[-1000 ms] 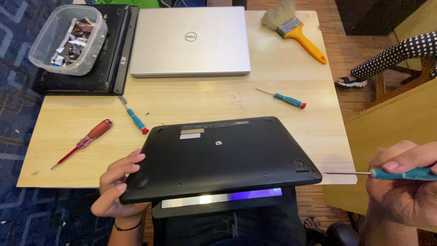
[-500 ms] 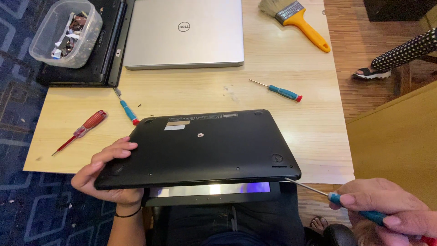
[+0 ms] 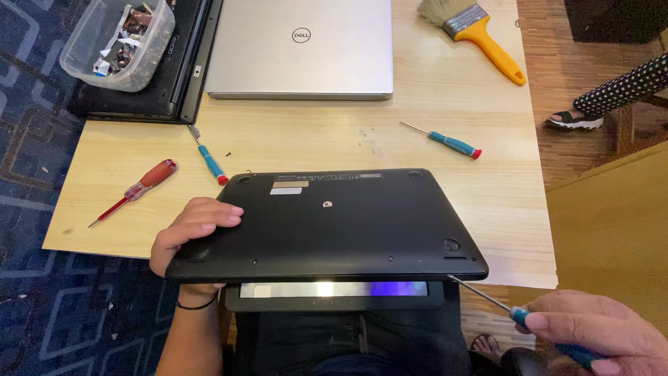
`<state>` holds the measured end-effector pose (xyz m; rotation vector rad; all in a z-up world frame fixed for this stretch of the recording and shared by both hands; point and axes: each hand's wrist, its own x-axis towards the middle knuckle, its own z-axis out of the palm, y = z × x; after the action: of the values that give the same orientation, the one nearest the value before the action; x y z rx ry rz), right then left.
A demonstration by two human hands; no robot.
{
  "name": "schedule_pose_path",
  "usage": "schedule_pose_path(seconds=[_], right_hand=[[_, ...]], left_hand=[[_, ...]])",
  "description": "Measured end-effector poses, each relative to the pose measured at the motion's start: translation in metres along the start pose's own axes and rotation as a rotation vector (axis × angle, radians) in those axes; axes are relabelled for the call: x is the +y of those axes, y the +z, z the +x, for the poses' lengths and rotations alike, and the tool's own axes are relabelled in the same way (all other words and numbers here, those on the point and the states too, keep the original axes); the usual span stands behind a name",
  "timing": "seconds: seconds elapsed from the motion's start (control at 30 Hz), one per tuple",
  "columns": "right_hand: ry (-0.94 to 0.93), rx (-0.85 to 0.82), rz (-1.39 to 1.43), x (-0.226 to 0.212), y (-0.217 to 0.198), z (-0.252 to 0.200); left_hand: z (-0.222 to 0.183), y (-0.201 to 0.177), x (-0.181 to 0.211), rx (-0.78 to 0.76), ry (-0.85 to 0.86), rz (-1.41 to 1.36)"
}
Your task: Disassembling a laptop by removing screws and prying open the casing to access internal components.
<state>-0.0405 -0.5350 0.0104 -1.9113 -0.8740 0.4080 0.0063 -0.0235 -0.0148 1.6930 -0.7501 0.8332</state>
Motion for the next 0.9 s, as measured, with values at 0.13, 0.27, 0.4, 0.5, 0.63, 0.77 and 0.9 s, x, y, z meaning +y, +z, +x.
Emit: schedule_pose_path(seconds=[0.13, 0.27, 0.4, 0.5, 0.63, 0.77, 0.9], right_hand=[[0.031, -0.101, -0.06, -0.007, 0.003, -0.001], [0.049, -0.093, -0.262, -0.01, 0.011, 0.002], [0.045, -0.119, -0.114, -0.002, 0.004, 0.002], [0.341, 0.015, -0.151, -0.018, 0.016, -0.007], [0.337, 0.036, -0.185, -0.011, 0.016, -0.008], [0.245, 0.127, -0.311, -0.032, 0.026, 0.006], [0.035, 0.045, -0.035, 0.0, 0.012, 0.016]], left_hand=[[-0.006, -0.011, -0.029, -0.134, -0.138, -0.152], [0.01, -0.011, -0.034, -0.249, -0.207, -0.065], [0.014, -0.011, -0.041, -0.272, -0.159, -0.14], [0.017, -0.008, -0.035, -0.246, -0.154, -0.124], [0.018, -0.005, -0.027, -0.184, -0.198, -0.071], [0.018, -0.007, -0.03, -0.206, -0.166, -0.087], [0.02, -0.006, -0.028, -0.193, -0.169, -0.08]])
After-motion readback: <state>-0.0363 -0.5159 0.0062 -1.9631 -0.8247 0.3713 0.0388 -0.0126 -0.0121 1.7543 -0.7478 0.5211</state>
